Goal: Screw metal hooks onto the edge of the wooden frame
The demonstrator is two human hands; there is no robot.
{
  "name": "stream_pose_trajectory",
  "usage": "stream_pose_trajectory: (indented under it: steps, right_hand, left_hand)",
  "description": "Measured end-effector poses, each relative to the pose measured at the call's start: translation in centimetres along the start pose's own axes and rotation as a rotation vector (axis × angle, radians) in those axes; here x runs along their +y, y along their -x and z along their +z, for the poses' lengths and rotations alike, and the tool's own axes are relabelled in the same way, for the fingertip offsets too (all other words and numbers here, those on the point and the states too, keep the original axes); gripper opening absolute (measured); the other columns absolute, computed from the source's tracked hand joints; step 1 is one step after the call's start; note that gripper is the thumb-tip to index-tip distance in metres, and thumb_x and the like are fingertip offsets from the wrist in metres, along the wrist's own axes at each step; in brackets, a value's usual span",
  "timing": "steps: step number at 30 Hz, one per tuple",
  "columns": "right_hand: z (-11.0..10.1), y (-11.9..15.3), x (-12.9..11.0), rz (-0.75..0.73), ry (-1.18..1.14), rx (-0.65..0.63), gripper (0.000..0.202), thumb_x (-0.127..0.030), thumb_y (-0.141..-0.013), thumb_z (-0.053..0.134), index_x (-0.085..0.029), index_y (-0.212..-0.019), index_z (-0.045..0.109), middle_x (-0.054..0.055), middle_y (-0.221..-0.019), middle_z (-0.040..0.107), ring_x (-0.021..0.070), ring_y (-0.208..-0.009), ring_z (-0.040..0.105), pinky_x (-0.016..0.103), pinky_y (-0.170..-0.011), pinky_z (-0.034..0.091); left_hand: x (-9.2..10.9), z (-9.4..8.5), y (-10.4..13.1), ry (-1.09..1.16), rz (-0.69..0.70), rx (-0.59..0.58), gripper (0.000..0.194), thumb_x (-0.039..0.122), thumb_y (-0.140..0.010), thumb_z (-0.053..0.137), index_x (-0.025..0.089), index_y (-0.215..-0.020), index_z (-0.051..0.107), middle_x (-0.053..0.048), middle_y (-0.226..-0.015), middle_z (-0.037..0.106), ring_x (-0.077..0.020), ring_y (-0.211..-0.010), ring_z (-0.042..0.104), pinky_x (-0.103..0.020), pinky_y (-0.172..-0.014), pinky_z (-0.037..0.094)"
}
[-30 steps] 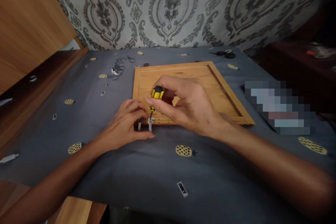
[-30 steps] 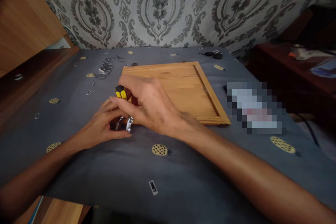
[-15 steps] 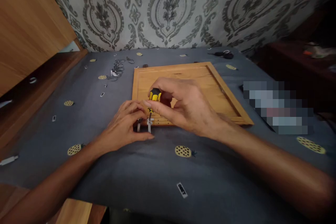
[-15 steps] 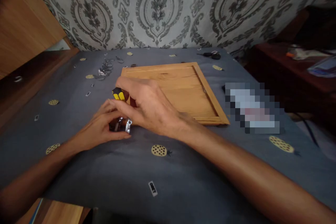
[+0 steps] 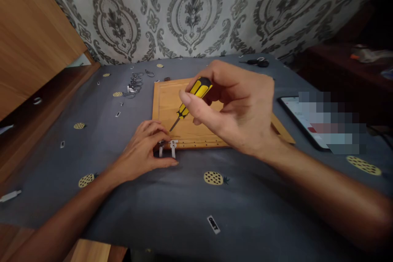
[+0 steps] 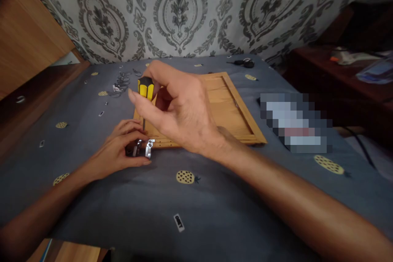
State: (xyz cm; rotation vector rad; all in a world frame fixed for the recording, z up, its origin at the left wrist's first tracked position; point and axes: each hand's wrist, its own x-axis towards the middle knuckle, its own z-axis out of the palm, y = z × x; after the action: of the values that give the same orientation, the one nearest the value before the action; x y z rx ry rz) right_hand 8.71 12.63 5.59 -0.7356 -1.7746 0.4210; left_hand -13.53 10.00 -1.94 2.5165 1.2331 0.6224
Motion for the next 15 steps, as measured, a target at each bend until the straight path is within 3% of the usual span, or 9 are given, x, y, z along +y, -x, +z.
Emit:
stream_pose_trajectory:
  steps: [9,15]
  right_hand:
    - [-0.13,-0.11,0.06,0.007,0.008,-0.003,0.022,-0.028,-0.09,0.074,-0.02,-0.076,0.058,-0.005,-0.066,0.056,0.0067,-0.051,0.055,0.019,-0.045,0.046]
    - [-0.41,-0.18,-0.1,-0.003,0.026,0.017,0.023,-0.027,-0.09,0.073,-0.02,-0.075,0.058,-0.005,-0.066,0.057,0.0066,-0.051,0.054,0.02,-0.046,0.047]
  left_hand:
    - [-0.14,-0.07,0.14,-0.005,-0.005,-0.006,0.045,0.057,-0.079,0.083,0.022,-0.104,0.069,-0.008,-0.118,0.064,-0.0321,-0.122,0.053,-0.05,-0.104,0.046]
    - [-0.04,-0.7,0.09,0.022,-0.022,0.069,0.042,0.057,-0.083,0.079,0.023,-0.104,0.069,-0.008,-0.116,0.067,-0.0311,-0.121,0.056,-0.048,-0.102,0.047]
